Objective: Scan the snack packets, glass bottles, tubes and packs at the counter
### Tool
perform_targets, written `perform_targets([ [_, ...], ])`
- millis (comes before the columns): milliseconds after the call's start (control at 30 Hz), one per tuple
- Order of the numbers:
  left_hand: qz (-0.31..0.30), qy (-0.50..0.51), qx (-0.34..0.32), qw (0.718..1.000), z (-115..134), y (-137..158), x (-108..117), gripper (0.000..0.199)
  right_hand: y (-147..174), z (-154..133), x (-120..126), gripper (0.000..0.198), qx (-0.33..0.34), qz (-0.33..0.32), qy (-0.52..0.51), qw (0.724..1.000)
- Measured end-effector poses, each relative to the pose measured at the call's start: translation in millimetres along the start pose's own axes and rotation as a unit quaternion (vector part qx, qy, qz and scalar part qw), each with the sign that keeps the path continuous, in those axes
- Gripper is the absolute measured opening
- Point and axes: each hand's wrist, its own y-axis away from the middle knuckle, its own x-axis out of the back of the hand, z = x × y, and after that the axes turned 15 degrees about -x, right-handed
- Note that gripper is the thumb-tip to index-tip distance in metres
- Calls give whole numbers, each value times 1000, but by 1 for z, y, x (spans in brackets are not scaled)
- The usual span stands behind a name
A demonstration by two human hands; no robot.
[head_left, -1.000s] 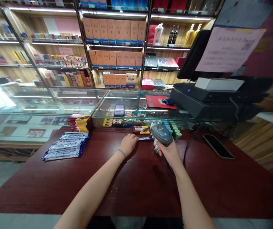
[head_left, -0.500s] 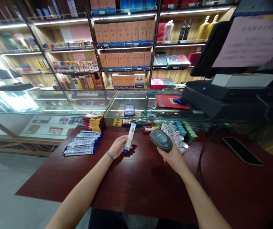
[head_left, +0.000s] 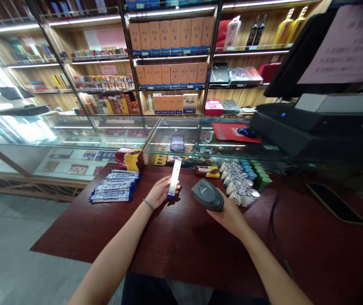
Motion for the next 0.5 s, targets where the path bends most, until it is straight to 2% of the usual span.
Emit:
perform_targets([
  [167, -4, 3, 3, 1000, 0, 0, 0, 25, 0, -4, 2, 39, -20, -20, -1, 1000],
  [333, -2, 9, -4, 1000, -4, -2, 3, 25, -1, -4, 3, 38, -29, -10, -16, 999],
  [500, 29, -2, -84, 996, 12, -10, 2, 33, -5, 1, 0, 36, -48, 4, -17, 999],
])
